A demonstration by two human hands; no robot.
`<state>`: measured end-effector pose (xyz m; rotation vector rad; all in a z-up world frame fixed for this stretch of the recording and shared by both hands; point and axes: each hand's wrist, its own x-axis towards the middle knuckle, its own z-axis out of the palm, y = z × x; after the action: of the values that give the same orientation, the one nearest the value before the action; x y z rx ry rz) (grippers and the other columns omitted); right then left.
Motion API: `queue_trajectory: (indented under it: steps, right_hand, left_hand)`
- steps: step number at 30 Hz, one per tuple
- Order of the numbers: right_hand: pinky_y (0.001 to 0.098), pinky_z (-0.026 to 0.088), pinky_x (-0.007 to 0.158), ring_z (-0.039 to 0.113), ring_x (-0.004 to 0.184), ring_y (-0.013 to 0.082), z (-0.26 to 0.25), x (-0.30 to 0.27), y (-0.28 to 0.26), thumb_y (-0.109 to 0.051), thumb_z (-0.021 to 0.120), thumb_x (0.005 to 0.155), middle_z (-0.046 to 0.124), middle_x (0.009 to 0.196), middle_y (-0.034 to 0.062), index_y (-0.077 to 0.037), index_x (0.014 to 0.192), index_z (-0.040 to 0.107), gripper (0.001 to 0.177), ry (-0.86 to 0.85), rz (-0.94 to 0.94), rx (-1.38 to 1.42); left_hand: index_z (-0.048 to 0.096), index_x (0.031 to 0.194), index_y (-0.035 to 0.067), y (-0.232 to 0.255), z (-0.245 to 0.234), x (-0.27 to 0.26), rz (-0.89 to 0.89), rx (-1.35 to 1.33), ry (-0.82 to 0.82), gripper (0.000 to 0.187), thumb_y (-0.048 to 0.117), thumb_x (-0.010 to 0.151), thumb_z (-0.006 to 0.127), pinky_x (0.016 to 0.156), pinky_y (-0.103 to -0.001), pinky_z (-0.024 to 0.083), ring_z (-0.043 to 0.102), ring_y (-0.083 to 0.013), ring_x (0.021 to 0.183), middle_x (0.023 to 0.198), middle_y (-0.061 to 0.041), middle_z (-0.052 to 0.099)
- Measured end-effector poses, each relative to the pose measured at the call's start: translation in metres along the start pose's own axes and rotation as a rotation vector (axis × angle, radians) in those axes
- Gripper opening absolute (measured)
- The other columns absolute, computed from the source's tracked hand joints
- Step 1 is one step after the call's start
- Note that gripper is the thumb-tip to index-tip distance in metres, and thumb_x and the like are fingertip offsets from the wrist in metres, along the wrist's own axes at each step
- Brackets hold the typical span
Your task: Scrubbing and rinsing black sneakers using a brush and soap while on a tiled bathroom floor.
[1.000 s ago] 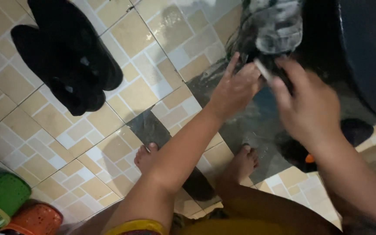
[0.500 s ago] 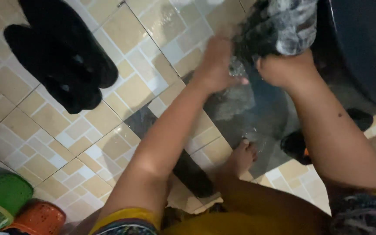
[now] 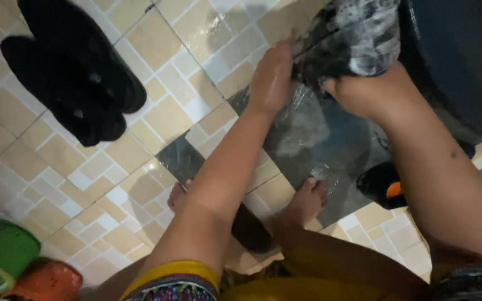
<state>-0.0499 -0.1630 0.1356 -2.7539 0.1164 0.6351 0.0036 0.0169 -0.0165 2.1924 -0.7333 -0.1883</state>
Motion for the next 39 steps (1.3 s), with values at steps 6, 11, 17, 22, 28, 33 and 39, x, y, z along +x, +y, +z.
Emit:
queue_trajectory:
  steps: [6,11,17,22,28,33,39]
  right_hand:
    - [0.0491,0.053,0.088,0.066,0.106,0.0377,0.056,0.014,0.037,-0.026,0.074,0.079,0.069,0.120,0.0179,-0.011,0.128,0.070,0.051,0.102,0.056,0.172]
    - [0.0493,0.056,0.085,0.071,0.096,0.0358,-0.025,-0.015,-0.027,-0.040,0.066,0.103,0.074,0.104,0.0170,-0.014,0.118,0.075,0.031,-0.118,0.033,-0.116]
    - [0.0491,0.055,0.073,0.069,0.079,0.0352,-0.047,-0.046,-0.049,-0.042,0.060,0.105,0.070,0.090,0.0184,-0.028,0.141,0.067,0.039,-0.031,0.037,-0.131]
    - [0.0502,0.055,0.074,0.065,0.086,0.0431,0.052,-0.013,-0.037,-0.033,0.063,0.112,0.060,0.108,0.0226,-0.028,0.161,0.050,0.051,0.457,0.010,0.104]
    - [0.0521,0.055,0.065,0.063,0.076,0.0450,0.110,-0.017,-0.032,-0.035,0.065,0.102,0.056,0.112,0.0222,-0.038,0.156,0.048,0.057,0.240,-0.027,0.103]
    - [0.0508,0.056,0.071,0.065,0.086,0.0423,0.130,0.006,-0.018,-0.032,0.063,0.104,0.055,0.115,0.0223,-0.037,0.157,0.043,0.057,0.285,-0.026,0.122]
    - [0.0495,0.056,0.081,0.067,0.097,0.0388,0.214,0.017,0.033,-0.026,0.054,0.113,0.056,0.130,0.0204,-0.023,0.160,0.040,0.049,0.294,0.052,0.177]
  left_hand:
    - [0.052,0.130,0.001,0.019,-0.029,-0.003,-0.039,-0.010,-0.061,0.070,0.004,0.067,0.083,0.097,-0.053,0.045,0.059,-0.0444,0.112,0.115,-0.021,0.064]
    - [0.056,0.130,0.007,0.010,-0.035,0.001,-0.111,0.044,-0.102,0.066,-0.002,0.067,0.077,0.096,-0.052,0.047,0.059,-0.0456,0.107,0.120,-0.018,0.068]
    - [0.051,0.137,0.004,-0.031,-0.027,-0.007,-0.191,0.007,-0.046,0.076,0.011,0.069,0.084,0.093,-0.051,0.053,0.065,-0.0448,0.109,0.121,-0.024,0.068]
    - [0.026,0.148,-0.003,-0.040,-0.048,-0.024,-0.450,-0.299,-0.227,0.103,0.027,0.073,0.090,0.089,-0.048,0.052,0.066,-0.0428,0.110,0.123,-0.026,0.064]
    - [0.028,0.157,0.000,-0.003,-0.089,-0.041,-0.233,0.068,0.024,0.109,0.021,0.071,0.091,0.116,-0.054,0.033,0.038,-0.0439,0.142,0.151,-0.027,0.042]
    - [0.047,0.150,0.010,-0.004,-0.093,-0.012,0.066,0.305,-0.093,0.087,0.010,0.072,0.085,0.120,-0.060,0.025,0.037,-0.0361,0.148,0.157,-0.014,0.041]
    - [0.065,0.133,0.008,-0.038,-0.057,0.023,0.195,0.544,-0.163,0.049,0.009,0.085,0.072,0.120,-0.060,0.026,0.046,-0.0345,0.138,0.134,-0.012,0.059]
